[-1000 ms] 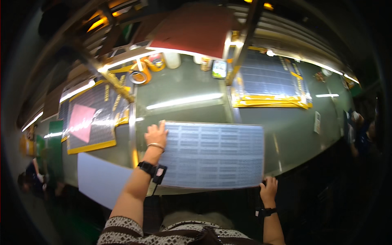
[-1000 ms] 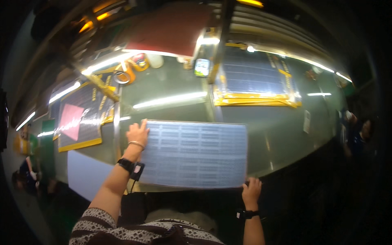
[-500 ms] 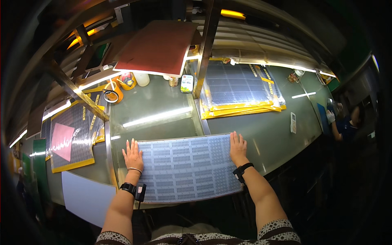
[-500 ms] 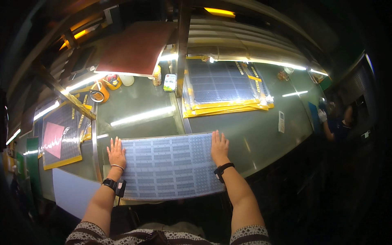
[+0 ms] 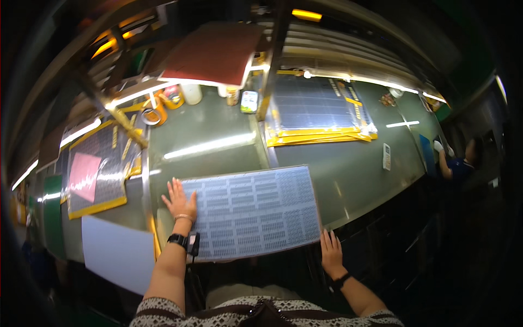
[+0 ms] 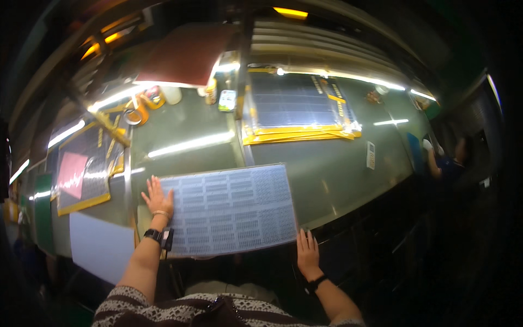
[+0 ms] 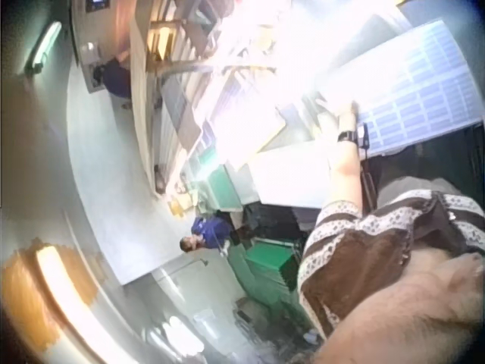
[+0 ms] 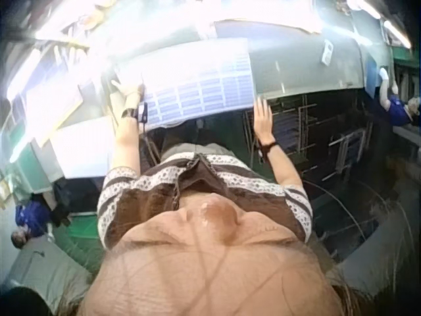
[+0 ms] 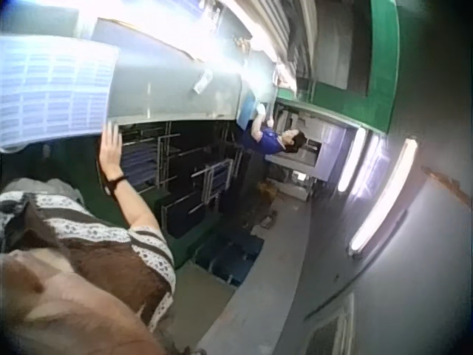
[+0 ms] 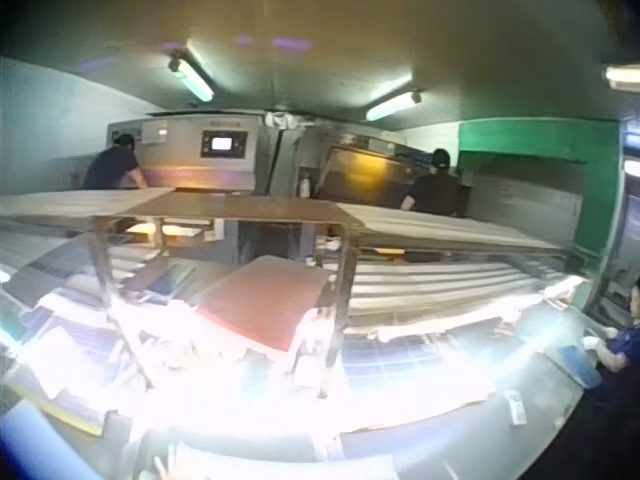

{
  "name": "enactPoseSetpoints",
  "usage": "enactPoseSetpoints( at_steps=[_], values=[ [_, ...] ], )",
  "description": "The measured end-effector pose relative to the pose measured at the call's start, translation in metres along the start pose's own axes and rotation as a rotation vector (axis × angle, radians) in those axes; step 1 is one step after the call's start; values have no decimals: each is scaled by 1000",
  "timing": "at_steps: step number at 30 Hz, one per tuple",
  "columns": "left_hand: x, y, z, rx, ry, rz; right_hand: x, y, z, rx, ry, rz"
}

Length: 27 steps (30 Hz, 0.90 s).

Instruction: Inspecting, sorting, and placing electronic or solar panels into racks at a factory workstation.

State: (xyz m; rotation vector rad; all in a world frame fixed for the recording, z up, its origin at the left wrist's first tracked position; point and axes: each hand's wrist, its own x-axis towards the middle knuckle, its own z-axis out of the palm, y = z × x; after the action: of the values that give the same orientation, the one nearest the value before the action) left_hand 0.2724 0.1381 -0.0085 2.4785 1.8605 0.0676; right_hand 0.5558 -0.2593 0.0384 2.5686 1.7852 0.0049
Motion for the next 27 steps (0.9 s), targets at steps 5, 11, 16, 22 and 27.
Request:
enactPoseSetpoints(
  at_steps=[5, 11, 16, 22, 27],
  values=[
    [-80, -19, 15, 86, 97, -85, -28, 33, 38, 666, 62, 582],
    [-208, -46, -18, -87, 94, -425, 17, 47, 65, 1546, -310, 924],
    [-218, -57, 14, -863, 118, -713, 4, 48, 88, 1868, -357, 829],
    [-220, -54, 63, -1387, -21, -740, 1, 73, 99, 1895, -487, 610],
    [-221, -40, 66, -1016, 34, -786, 9, 76, 43, 1811, -613, 719]
  ],
)
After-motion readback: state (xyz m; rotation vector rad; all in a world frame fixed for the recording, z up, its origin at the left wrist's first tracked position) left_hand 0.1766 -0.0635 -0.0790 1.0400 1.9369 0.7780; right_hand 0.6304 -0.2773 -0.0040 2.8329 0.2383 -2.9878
